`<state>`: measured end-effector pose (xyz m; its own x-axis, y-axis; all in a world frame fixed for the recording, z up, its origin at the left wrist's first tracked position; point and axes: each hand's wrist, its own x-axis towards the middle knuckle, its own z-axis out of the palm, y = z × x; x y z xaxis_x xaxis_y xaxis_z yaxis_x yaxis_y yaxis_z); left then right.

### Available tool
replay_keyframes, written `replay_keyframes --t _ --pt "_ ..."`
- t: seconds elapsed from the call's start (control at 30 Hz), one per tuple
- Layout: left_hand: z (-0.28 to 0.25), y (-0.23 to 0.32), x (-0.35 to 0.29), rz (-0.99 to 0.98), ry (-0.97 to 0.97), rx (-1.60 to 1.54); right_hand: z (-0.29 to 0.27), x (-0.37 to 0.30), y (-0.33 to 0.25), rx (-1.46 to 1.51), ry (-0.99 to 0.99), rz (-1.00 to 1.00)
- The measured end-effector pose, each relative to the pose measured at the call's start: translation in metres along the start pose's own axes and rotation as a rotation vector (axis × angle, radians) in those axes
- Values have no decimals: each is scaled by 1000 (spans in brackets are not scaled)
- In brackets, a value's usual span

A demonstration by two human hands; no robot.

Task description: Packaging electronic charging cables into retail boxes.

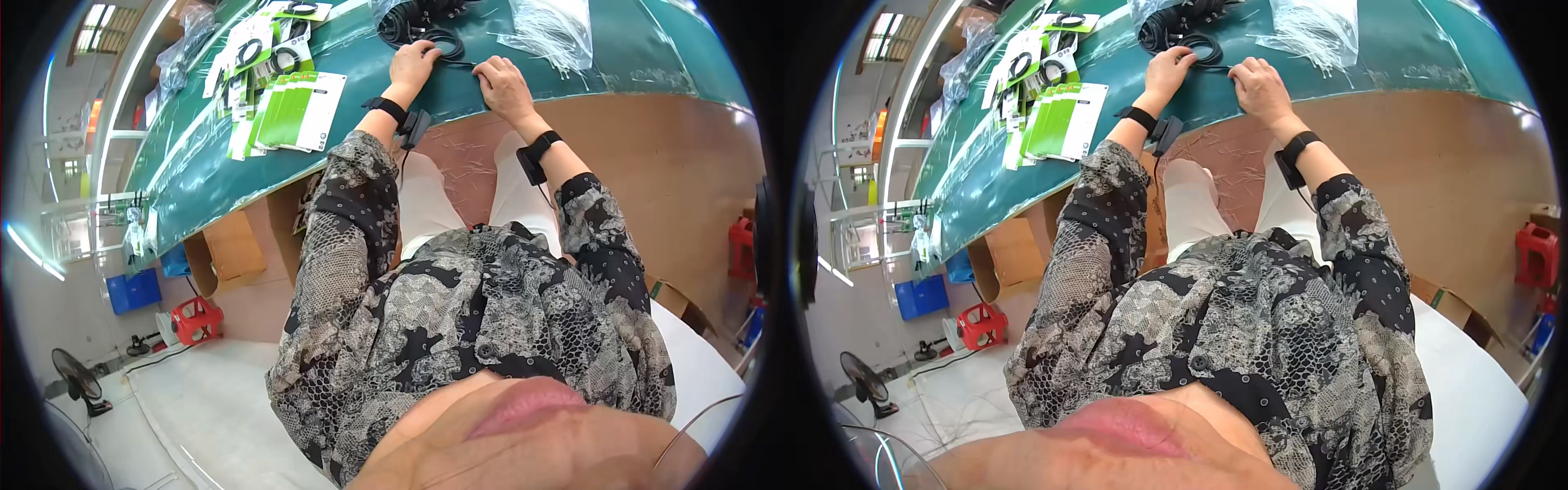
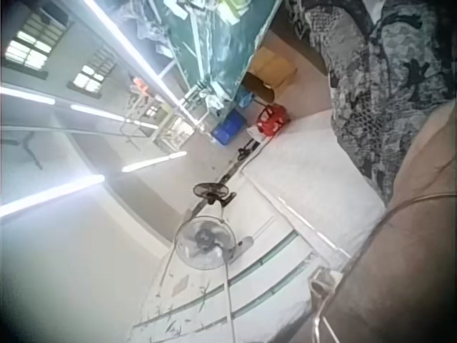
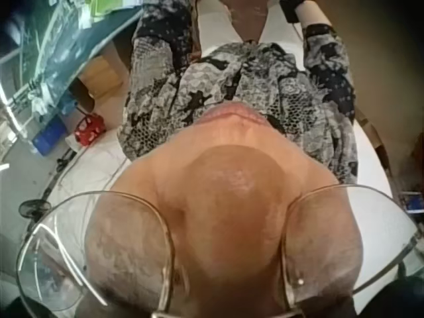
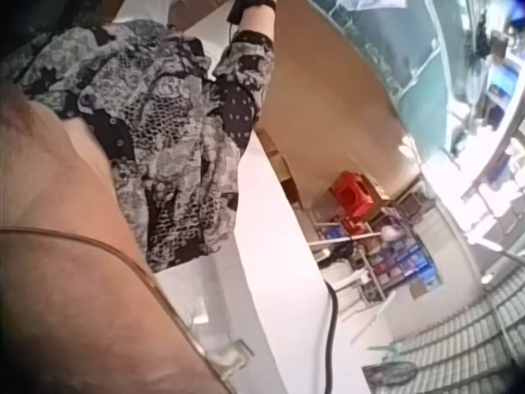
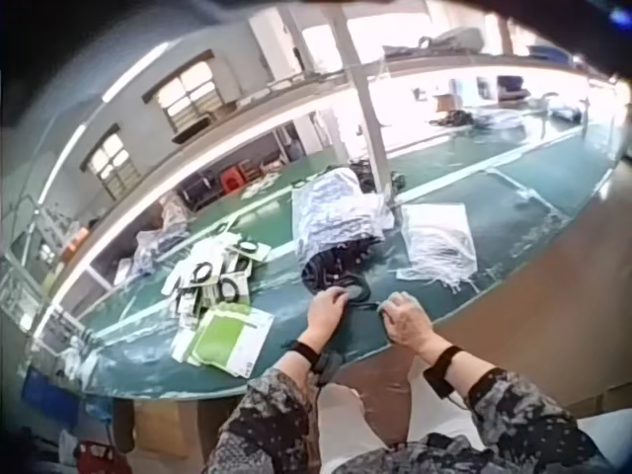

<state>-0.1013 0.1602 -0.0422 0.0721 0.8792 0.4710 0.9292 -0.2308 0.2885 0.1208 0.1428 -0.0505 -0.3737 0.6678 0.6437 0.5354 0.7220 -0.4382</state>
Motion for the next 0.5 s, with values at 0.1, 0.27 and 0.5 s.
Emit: replay_keyframes --t 0.1,0.27,0.5 --pt "-2 3 2 -288 -61 -284 2 1 -1 -27 -15 -21" --pt "-19 31 -25 -526 197 -1208 11 1 -7 168 -41 72" --pt "-69 70 -68 -340 33 -1180 13 9 -47 1735 -88 687"
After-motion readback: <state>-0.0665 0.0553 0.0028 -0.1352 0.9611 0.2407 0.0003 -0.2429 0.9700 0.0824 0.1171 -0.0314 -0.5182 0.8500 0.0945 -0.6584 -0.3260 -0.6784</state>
